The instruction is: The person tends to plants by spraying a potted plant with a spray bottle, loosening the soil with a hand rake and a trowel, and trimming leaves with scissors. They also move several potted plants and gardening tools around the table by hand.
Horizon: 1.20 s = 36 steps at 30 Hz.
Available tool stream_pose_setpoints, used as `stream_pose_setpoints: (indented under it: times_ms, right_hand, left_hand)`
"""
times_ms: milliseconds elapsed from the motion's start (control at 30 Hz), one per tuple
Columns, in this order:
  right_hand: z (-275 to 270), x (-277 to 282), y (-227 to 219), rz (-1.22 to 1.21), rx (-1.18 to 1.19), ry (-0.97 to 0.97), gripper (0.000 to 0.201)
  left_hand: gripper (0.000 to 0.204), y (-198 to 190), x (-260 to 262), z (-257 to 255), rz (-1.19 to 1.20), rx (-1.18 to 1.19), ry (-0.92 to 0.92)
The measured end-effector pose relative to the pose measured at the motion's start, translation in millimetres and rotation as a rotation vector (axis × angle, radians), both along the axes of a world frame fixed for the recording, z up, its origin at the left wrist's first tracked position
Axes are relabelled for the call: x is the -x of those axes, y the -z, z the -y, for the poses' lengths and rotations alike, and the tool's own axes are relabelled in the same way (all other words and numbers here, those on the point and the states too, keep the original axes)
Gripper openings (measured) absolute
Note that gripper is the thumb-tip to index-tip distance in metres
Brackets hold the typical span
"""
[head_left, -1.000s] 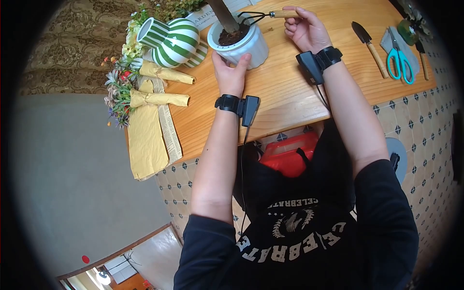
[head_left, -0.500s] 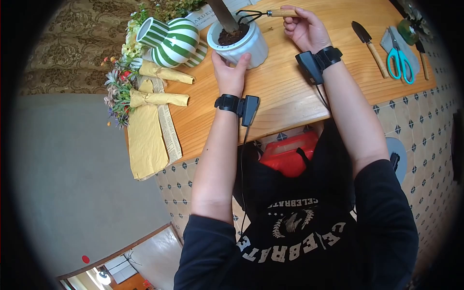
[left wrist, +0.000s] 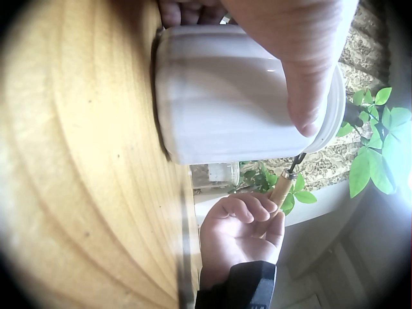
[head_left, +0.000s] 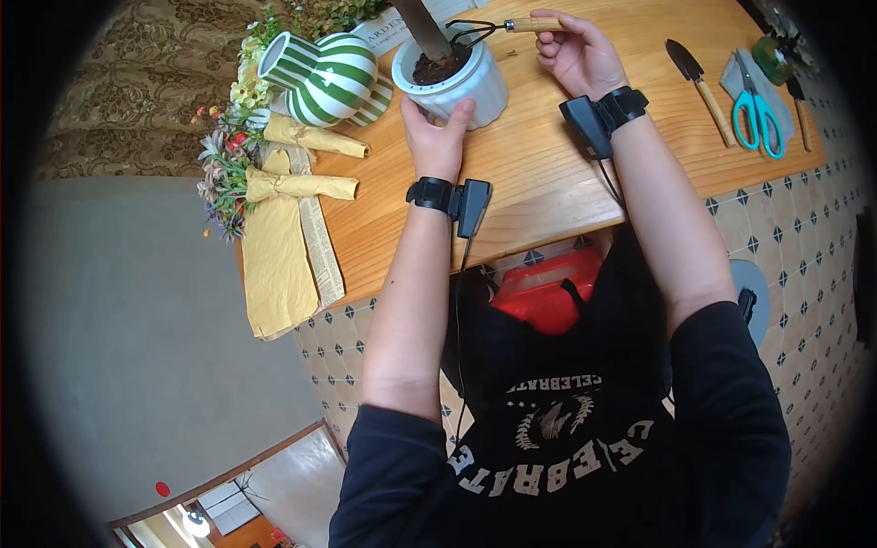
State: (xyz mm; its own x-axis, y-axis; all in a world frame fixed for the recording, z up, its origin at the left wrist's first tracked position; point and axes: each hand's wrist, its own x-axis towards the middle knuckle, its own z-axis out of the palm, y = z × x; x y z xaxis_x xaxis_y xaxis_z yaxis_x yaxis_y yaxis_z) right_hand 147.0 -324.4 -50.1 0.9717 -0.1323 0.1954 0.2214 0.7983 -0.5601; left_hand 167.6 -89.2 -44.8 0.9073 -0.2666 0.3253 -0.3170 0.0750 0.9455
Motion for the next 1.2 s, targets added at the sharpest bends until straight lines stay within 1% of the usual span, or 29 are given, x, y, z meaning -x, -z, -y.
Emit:
stream_pose_setpoints:
  times_ms: [400, 600, 700, 900, 1000, 1100, 1200]
  right_hand:
    - [-1.0, 0.9, -1.2, -0.020, 0.035, 0.023, 0.038]
    - [-2.3, 5.9, -6.5, 0.011, 0.027, 0.015, 0.038]
    - [-2.9, 5.9, -6.8, 0.048, 0.002, -0.006, 0.038]
    - [-3.0, 6.7, -7.1, 0.016, 0.061, -0.018, 0.037]
    - [-1.8, 7.5, -7.8, 0.020, 0.027, -0.067, 0.038]
    - [-3.7, 5.5, -7.7, 0.048, 0.006, -0.012, 0.037]
    - [-3.4, 6.0, -7.9, 0.012, 0.016, -0.001, 0.036]
  left_hand:
    - [0.071, -2.1, 1.1, 0.1, 0.000, -0.012, -0.003]
    - [0.072, -0.4, 0.5, 0.2, -0.010, 0.006, -0.001]
    - [0.066, -0.4, 1.3, -0.4, 0.012, -0.019, 0.011]
    - [0.066, -4.6, 4.4, 0.6, 0.009, -0.025, 0.009]
    - [0.066, -2.1, 2.9, -0.2, 0.012, -0.026, 0.008]
    - [0.066, -1.6, 2.3, -0.5, 0.006, -0.025, 0.014]
    - [0.065, -4.2, 4.3, 0.3, 0.009, -0.024, 0.013]
